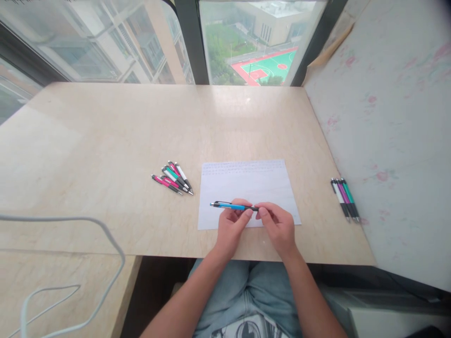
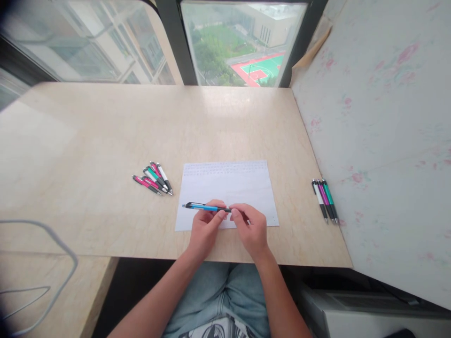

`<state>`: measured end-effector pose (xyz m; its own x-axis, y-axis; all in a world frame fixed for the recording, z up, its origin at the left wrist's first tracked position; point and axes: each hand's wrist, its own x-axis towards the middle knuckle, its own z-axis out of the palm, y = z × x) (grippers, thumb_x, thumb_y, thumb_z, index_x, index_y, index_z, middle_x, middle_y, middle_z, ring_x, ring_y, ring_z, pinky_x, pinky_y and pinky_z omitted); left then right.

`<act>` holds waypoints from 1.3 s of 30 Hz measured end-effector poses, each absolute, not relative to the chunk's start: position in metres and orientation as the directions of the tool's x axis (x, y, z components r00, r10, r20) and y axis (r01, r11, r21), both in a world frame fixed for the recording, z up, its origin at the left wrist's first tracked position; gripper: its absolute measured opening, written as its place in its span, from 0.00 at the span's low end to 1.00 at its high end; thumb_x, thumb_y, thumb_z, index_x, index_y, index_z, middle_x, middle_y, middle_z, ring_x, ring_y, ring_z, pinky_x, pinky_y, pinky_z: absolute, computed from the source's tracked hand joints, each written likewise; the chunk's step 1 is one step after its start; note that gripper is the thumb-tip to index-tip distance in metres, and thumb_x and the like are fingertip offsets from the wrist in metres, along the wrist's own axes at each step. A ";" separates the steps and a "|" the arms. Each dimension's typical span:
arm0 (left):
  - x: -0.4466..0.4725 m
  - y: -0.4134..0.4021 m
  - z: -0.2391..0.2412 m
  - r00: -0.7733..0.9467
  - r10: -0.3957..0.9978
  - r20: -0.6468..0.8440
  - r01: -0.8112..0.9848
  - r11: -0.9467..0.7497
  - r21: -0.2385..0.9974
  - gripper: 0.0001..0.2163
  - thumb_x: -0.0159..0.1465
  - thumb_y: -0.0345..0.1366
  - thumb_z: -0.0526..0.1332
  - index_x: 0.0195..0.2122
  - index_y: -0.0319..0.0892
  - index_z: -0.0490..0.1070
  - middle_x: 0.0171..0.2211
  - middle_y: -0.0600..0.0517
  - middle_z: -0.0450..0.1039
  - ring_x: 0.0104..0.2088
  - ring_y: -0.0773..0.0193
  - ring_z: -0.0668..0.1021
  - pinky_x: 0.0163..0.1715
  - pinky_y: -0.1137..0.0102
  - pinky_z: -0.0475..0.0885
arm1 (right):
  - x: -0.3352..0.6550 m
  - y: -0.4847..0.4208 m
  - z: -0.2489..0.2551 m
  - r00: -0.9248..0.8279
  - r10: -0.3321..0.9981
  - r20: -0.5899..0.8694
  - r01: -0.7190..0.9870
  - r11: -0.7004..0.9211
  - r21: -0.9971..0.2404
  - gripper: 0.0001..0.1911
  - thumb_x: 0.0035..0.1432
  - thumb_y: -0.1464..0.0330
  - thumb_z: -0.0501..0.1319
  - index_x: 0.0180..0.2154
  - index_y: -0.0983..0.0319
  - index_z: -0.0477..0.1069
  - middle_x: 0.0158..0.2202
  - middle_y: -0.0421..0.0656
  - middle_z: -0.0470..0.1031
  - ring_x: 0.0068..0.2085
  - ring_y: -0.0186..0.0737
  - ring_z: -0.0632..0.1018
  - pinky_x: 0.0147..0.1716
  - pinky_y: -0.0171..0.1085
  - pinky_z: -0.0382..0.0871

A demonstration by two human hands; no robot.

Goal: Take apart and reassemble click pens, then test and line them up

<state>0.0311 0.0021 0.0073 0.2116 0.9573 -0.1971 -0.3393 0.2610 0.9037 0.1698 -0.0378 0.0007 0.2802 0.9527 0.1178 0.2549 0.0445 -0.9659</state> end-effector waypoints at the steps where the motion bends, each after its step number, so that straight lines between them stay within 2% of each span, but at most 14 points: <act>1: 0.032 0.002 0.005 0.218 0.957 -0.190 -0.311 0.252 0.916 0.07 0.57 0.37 0.69 0.36 0.43 0.77 0.35 0.50 0.75 0.38 0.62 0.76 0.42 0.68 0.70 | 0.168 -0.036 0.000 0.291 0.951 0.110 0.241 0.038 -0.970 0.10 0.64 0.64 0.59 0.37 0.60 0.77 0.27 0.41 0.76 0.28 0.37 0.75 0.28 0.35 0.69; 4: 0.032 0.003 0.000 0.234 0.946 -0.225 -0.295 0.290 0.910 0.09 0.57 0.39 0.69 0.37 0.42 0.78 0.31 0.51 0.75 0.34 0.62 0.76 0.39 0.67 0.70 | 0.167 -0.033 -0.004 0.335 0.938 0.088 0.171 0.032 -0.985 0.09 0.62 0.64 0.61 0.35 0.60 0.76 0.26 0.40 0.75 0.27 0.36 0.75 0.28 0.34 0.69; 8: 0.032 0.004 -0.001 0.217 0.941 -0.260 -0.412 0.330 0.849 0.11 0.59 0.40 0.68 0.39 0.40 0.77 0.26 0.52 0.74 0.29 0.65 0.75 0.36 0.68 0.69 | 0.169 -0.033 -0.007 0.367 0.927 0.074 0.111 0.036 -0.993 0.10 0.62 0.62 0.61 0.33 0.61 0.75 0.24 0.38 0.73 0.26 0.35 0.73 0.26 0.34 0.67; 15: 0.029 0.003 0.005 0.266 0.927 -0.265 -0.466 0.364 0.806 0.09 0.58 0.39 0.69 0.37 0.41 0.76 0.26 0.50 0.76 0.28 0.65 0.76 0.33 0.69 0.71 | 0.169 -0.033 -0.011 0.415 0.908 0.047 0.048 0.029 -0.998 0.22 0.66 0.56 0.55 0.22 0.61 0.66 0.18 0.36 0.64 0.21 0.33 0.66 0.22 0.33 0.60; 20: 0.028 0.001 0.005 0.274 0.927 -0.257 -0.427 0.357 0.831 0.09 0.57 0.39 0.70 0.36 0.41 0.77 0.26 0.50 0.78 0.27 0.64 0.77 0.33 0.68 0.72 | 0.172 -0.036 -0.012 0.403 0.915 0.029 0.045 0.012 -0.999 0.26 0.66 0.56 0.55 0.18 0.60 0.61 0.15 0.35 0.58 0.19 0.31 0.61 0.20 0.33 0.55; 25: 0.029 0.001 0.002 0.228 0.951 -0.211 -0.382 0.286 0.879 0.08 0.58 0.39 0.69 0.34 0.40 0.78 0.25 0.50 0.77 0.27 0.63 0.78 0.32 0.68 0.72 | 0.173 -0.039 -0.006 0.406 0.910 0.088 0.145 0.031 -0.989 0.25 0.67 0.58 0.53 0.19 0.60 0.60 0.16 0.35 0.57 0.20 0.32 0.61 0.21 0.34 0.54; 32: 0.029 0.008 0.003 0.108 0.970 -0.219 -0.476 0.244 0.845 0.08 0.60 0.40 0.67 0.29 0.41 0.75 0.24 0.53 0.72 0.24 0.69 0.74 0.27 0.73 0.69 | 0.168 -0.036 0.002 0.190 0.949 0.250 0.259 0.197 -0.946 0.13 0.64 0.65 0.56 0.27 0.60 0.68 0.24 0.38 0.66 0.26 0.35 0.67 0.27 0.36 0.62; 35: 0.029 0.009 0.002 0.118 0.965 -0.233 -0.457 0.261 0.850 0.09 0.60 0.41 0.67 0.31 0.41 0.76 0.24 0.53 0.72 0.24 0.69 0.74 0.28 0.72 0.70 | 0.167 -0.036 -0.001 0.246 0.939 0.242 0.255 0.178 -0.950 0.10 0.64 0.64 0.57 0.30 0.60 0.69 0.25 0.39 0.67 0.27 0.36 0.68 0.28 0.36 0.63; 39: 0.029 0.007 0.004 0.133 0.963 -0.233 -0.439 0.268 0.858 0.09 0.60 0.41 0.67 0.33 0.41 0.77 0.26 0.52 0.74 0.25 0.68 0.75 0.29 0.72 0.71 | 0.169 -0.037 -0.004 0.373 0.905 0.204 0.230 0.123 -0.965 0.15 0.64 0.65 0.58 0.25 0.60 0.65 0.21 0.36 0.61 0.24 0.34 0.64 0.25 0.35 0.59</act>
<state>0.0286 0.0073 0.0036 0.1328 0.9633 -0.2333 -0.4387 0.2682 0.8577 0.1687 -0.0371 -0.0036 0.3731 0.9051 0.2041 0.2301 0.1229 -0.9654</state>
